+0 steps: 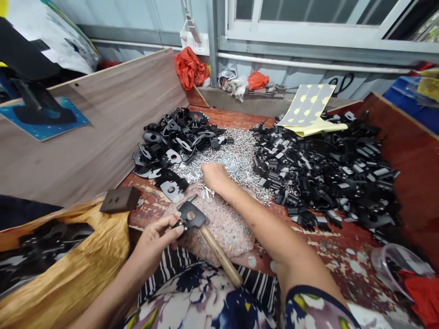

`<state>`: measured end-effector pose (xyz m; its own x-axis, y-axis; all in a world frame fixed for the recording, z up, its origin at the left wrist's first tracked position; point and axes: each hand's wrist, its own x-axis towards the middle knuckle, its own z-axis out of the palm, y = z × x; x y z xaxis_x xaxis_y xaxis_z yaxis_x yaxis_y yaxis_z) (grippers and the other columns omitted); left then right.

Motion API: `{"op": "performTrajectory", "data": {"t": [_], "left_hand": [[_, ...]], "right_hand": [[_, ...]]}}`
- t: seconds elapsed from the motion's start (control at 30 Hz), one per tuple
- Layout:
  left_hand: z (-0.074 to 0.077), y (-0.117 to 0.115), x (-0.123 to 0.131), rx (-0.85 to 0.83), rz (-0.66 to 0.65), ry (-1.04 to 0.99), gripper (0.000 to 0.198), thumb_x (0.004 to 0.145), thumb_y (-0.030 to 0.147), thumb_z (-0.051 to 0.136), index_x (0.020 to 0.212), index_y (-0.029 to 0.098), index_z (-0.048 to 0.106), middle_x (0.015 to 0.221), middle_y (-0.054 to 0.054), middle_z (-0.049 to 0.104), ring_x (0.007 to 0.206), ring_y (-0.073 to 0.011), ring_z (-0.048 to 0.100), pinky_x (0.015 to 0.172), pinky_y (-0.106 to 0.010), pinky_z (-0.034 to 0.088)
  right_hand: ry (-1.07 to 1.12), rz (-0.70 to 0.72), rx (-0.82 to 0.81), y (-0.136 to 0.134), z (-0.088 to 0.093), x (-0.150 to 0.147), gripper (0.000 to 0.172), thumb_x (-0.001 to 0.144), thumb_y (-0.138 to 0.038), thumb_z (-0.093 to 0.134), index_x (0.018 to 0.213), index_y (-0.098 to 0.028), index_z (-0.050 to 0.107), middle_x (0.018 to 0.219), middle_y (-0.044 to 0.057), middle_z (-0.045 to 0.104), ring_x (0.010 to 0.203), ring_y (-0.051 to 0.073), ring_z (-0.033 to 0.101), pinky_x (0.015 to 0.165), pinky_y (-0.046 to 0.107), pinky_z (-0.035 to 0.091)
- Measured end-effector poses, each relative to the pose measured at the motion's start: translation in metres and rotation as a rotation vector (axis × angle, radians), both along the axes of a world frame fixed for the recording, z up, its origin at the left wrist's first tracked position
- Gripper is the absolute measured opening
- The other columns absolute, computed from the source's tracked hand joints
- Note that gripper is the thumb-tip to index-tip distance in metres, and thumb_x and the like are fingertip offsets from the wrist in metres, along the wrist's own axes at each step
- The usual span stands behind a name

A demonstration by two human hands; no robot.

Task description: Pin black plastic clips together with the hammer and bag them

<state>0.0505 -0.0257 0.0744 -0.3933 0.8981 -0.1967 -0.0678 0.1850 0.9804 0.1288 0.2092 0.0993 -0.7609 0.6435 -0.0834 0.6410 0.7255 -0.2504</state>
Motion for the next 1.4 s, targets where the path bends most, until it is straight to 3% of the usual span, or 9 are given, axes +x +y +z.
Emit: {"op": "performTrajectory", "data": {"t": [0.2,0.33,0.4,0.5,0.67,0.73,0.87,1.07,1.4], "left_hand": [[-0.009,-0.008,-0.005,0.011,0.143,-0.263,0.038,0.073,0.039,0.082,0.058,0.017,0.055,0.064,0.003,0.05,0.052,-0.0081,0.044,0.047,-0.018,0.042],[-0.008,-0.007,-0.009,0.03,0.183,-0.456,0.031,0.069,0.035,0.083,0.061,0.016,0.06,0.064,0.004,0.05,0.048,-0.0059,0.043,0.046,-0.019,0.047],[-0.007,-0.007,-0.01,0.049,0.191,-0.54,0.028,0.069,0.033,0.083,0.062,0.016,0.062,0.063,0.004,0.051,0.048,-0.0057,0.043,0.046,-0.02,0.047],[-0.007,-0.005,-0.012,0.101,0.193,-0.66,0.022,0.069,0.032,0.081,0.066,0.015,0.066,0.065,0.002,0.055,0.051,-0.0085,0.048,0.044,-0.021,0.047],[-0.009,0.006,-0.011,0.117,0.234,-0.788,0.031,0.074,0.046,0.077,0.072,0.016,0.071,0.071,-0.003,0.064,0.05,-0.0108,0.051,0.04,-0.023,0.045],[-0.01,0.012,-0.008,0.095,0.216,-0.776,0.033,0.074,0.048,0.079,0.07,0.016,0.071,0.069,-0.002,0.064,0.048,-0.0096,0.049,0.036,-0.022,0.041],[-0.012,0.019,0.0,0.086,0.192,-0.733,0.031,0.072,0.041,0.084,0.068,0.014,0.07,0.067,-0.001,0.062,0.05,-0.0086,0.047,0.034,-0.018,0.036],[-0.017,0.021,0.008,0.1,0.223,-0.787,0.03,0.074,0.041,0.086,0.078,0.016,0.071,0.069,0.0,0.064,0.051,-0.008,0.05,0.038,-0.016,0.041],[-0.02,0.018,0.01,0.119,0.193,-0.877,0.032,0.075,0.042,0.086,0.085,0.014,0.072,0.076,0.0,0.064,0.058,-0.0096,0.058,0.041,-0.017,0.051]], "right_hand": [[-0.252,0.092,0.006,-0.002,-0.014,-0.047,0.041,0.097,-0.041,0.064,0.13,-0.016,0.059,0.13,0.01,0.062,0.11,0.023,0.065,0.093,0.045,0.057],[-0.264,0.077,0.035,0.006,-0.008,-0.039,0.029,0.093,-0.031,0.07,0.114,-0.012,0.069,0.117,0.014,0.069,0.106,0.025,0.068,0.092,0.042,0.056],[-0.215,0.05,0.077,0.01,0.0,-0.021,0.018,0.091,-0.019,0.066,0.103,-0.009,0.075,0.11,0.017,0.073,0.104,0.027,0.07,0.093,0.039,0.054],[-0.09,0.03,0.146,0.006,0.012,0.019,0.028,0.091,-0.006,0.052,0.103,-0.013,0.076,0.111,0.013,0.074,0.102,0.024,0.07,0.092,0.037,0.053],[0.566,0.119,0.02,-0.045,0.018,0.079,0.019,0.094,-0.017,0.057,0.095,-0.022,0.075,0.094,0.002,0.077,0.086,0.018,0.072,0.08,0.035,0.058],[0.667,0.127,-0.084,-0.07,0.016,0.088,0.017,0.096,-0.021,0.058,0.096,-0.025,0.075,0.094,0.001,0.078,0.086,0.017,0.073,0.08,0.035,0.06],[0.785,0.089,-0.187,-0.102,0.015,0.086,0.014,0.095,-0.022,0.062,0.093,-0.026,0.075,0.091,-0.001,0.079,0.084,0.016,0.074,0.078,0.033,0.06],[0.897,0.147,-0.14,-0.118,0.007,0.066,0.013,0.096,-0.021,0.061,0.087,-0.027,0.069,0.089,-0.003,0.077,0.085,0.017,0.072,0.11,0.049,0.044],[0.766,0.172,0.208,-0.127,-0.012,0.058,0.01,0.097,-0.02,0.057,0.09,-0.026,0.062,0.085,-0.004,0.074,0.084,0.016,0.067,0.116,0.051,0.032]]}}
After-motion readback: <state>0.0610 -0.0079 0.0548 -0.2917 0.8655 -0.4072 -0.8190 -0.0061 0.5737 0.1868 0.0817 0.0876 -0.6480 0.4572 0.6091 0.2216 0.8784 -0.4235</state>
